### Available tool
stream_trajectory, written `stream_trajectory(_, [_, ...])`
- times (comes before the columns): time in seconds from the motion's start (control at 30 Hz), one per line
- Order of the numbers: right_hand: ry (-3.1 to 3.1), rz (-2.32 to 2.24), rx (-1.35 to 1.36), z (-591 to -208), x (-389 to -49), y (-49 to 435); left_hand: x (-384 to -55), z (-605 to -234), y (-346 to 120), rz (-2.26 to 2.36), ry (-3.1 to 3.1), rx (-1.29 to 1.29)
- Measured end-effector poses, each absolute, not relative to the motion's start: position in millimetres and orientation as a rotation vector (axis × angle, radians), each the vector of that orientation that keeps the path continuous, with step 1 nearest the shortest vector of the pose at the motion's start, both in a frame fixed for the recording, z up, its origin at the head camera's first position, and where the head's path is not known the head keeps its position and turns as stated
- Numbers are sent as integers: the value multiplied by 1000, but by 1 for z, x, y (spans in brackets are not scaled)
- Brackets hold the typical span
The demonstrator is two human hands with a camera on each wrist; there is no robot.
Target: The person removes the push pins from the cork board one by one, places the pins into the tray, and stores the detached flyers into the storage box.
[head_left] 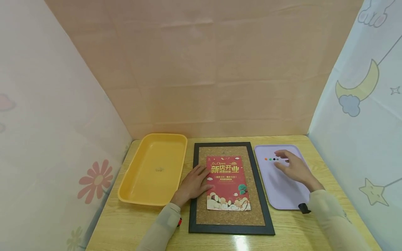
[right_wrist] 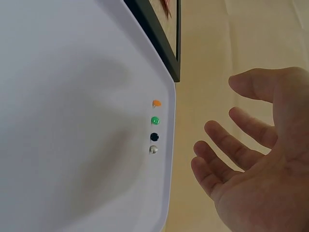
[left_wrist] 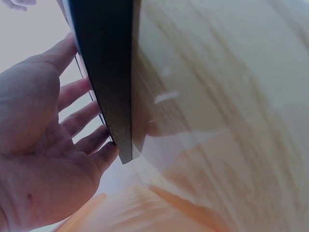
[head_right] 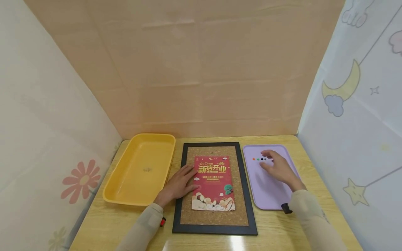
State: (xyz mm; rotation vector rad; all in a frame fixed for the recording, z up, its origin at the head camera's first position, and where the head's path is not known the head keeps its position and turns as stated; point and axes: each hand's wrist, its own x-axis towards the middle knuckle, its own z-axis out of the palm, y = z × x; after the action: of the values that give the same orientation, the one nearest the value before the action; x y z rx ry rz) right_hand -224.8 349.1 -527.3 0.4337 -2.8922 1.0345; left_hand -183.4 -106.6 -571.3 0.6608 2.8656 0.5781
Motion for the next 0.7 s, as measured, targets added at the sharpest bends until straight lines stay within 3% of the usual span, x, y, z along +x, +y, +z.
stream_trajectory(0.7, [-2830, 1032, 613, -532, -211, 320, -182, -570, -106, 579, 2864, 664])
